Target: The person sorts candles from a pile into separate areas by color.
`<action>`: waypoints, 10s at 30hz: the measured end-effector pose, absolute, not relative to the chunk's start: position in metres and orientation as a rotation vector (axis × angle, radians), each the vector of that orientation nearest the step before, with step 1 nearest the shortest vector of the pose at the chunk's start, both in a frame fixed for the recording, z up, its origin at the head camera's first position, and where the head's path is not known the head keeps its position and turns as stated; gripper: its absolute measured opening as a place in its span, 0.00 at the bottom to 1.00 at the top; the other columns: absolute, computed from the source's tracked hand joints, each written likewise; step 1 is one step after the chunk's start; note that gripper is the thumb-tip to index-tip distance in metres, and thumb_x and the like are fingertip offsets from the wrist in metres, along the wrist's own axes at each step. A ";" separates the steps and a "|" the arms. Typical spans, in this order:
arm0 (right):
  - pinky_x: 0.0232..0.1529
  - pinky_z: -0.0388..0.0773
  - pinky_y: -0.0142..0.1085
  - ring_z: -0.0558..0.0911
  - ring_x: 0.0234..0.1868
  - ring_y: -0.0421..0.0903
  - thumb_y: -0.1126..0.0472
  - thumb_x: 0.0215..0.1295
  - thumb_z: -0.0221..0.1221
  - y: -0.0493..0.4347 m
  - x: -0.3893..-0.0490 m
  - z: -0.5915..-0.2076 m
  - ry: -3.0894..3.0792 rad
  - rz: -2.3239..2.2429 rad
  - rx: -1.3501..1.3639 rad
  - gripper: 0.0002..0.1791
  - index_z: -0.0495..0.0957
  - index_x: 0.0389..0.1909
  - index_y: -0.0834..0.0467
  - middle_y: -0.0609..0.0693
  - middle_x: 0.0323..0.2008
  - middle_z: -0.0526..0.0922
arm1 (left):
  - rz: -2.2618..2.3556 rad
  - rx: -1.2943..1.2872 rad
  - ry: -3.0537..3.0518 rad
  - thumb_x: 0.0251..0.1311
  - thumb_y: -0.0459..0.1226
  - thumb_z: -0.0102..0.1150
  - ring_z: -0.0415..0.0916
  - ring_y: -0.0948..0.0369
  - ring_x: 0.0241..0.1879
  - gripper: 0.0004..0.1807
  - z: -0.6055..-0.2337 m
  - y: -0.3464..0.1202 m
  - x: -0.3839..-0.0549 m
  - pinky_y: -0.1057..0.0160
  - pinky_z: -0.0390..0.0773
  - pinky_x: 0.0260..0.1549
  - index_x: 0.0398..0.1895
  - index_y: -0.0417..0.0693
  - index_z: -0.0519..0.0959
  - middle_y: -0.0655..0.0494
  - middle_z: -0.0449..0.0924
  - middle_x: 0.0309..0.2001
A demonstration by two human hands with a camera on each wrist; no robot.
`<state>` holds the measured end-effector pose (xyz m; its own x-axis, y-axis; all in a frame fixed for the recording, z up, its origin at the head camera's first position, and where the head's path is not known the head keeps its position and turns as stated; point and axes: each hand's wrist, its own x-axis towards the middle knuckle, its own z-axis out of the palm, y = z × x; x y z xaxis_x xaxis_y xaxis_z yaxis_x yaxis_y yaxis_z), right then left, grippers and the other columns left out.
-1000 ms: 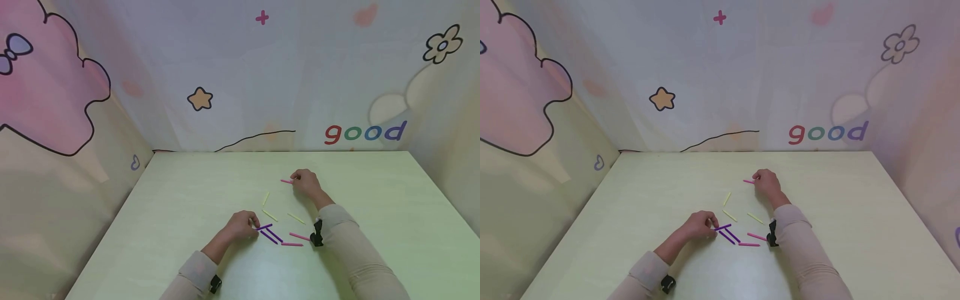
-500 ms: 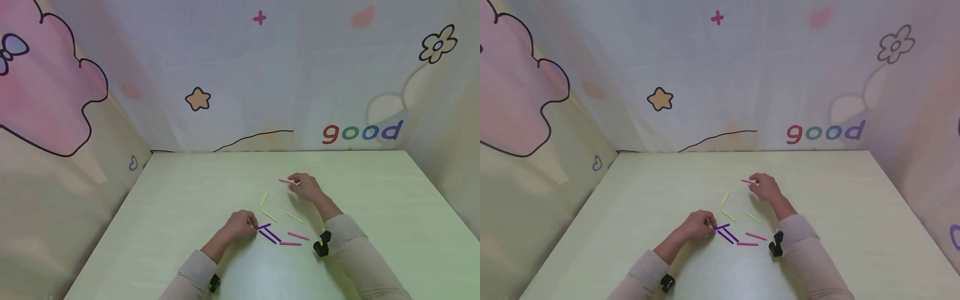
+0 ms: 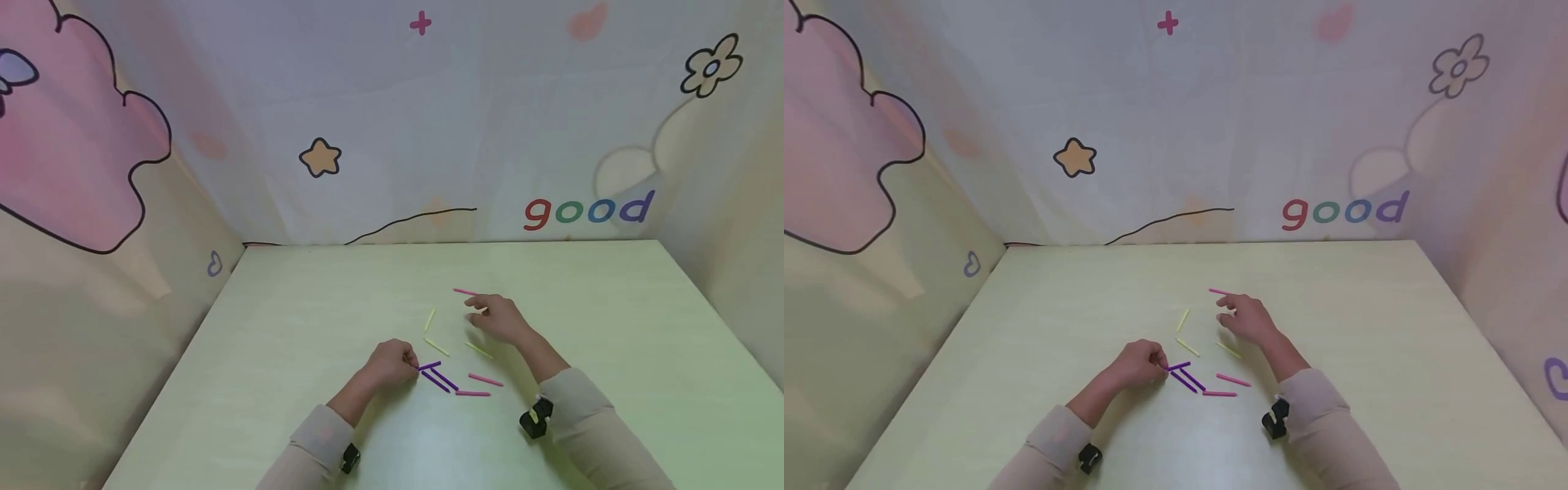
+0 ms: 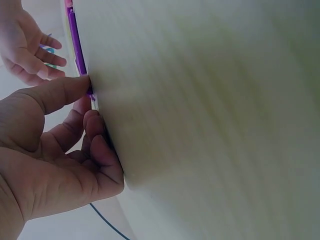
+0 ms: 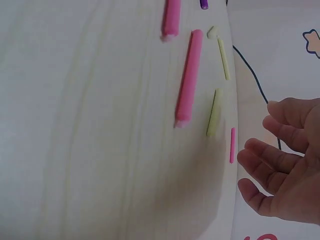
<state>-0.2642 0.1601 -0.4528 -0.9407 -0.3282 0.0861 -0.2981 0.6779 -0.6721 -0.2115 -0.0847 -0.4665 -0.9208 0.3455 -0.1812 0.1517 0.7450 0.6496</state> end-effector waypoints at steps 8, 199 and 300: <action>0.43 0.72 0.49 0.77 0.42 0.57 0.65 0.61 0.56 0.161 -0.245 -0.452 2.831 -1.090 -0.620 0.15 0.77 0.48 0.68 0.62 0.45 0.79 | 0.954 0.370 2.682 0.47 0.28 0.63 0.68 0.62 0.26 0.03 -0.466 -0.083 -0.211 0.65 0.70 0.27 0.24 0.43 0.79 0.59 0.73 0.23; 0.28 0.69 0.38 0.70 0.29 0.46 0.72 0.59 0.55 0.197 -0.194 -0.459 2.831 -1.289 -0.228 0.06 0.80 0.34 0.65 0.49 0.28 0.77 | 1.341 0.320 2.713 0.53 0.39 0.65 0.73 0.50 0.42 0.18 -0.450 -0.127 -0.168 0.53 0.72 0.37 0.46 0.43 0.78 0.46 0.77 0.43; 0.30 0.68 0.37 0.73 0.35 0.53 0.64 0.60 0.55 0.300 -0.197 -0.479 2.938 -1.212 0.273 0.15 0.75 0.44 0.72 0.60 0.35 0.77 | 1.033 0.327 2.754 0.42 0.28 0.68 0.66 0.62 0.26 0.08 -0.465 -0.071 -0.182 0.64 0.69 0.28 0.18 0.44 0.77 0.60 0.69 0.20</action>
<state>-0.1970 0.3001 -0.4788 -0.9842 0.1757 -0.0205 0.1390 0.6968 -0.7037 -0.1817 -0.0708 -0.4651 -0.9593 0.2671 -0.0915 0.1410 0.7340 0.6644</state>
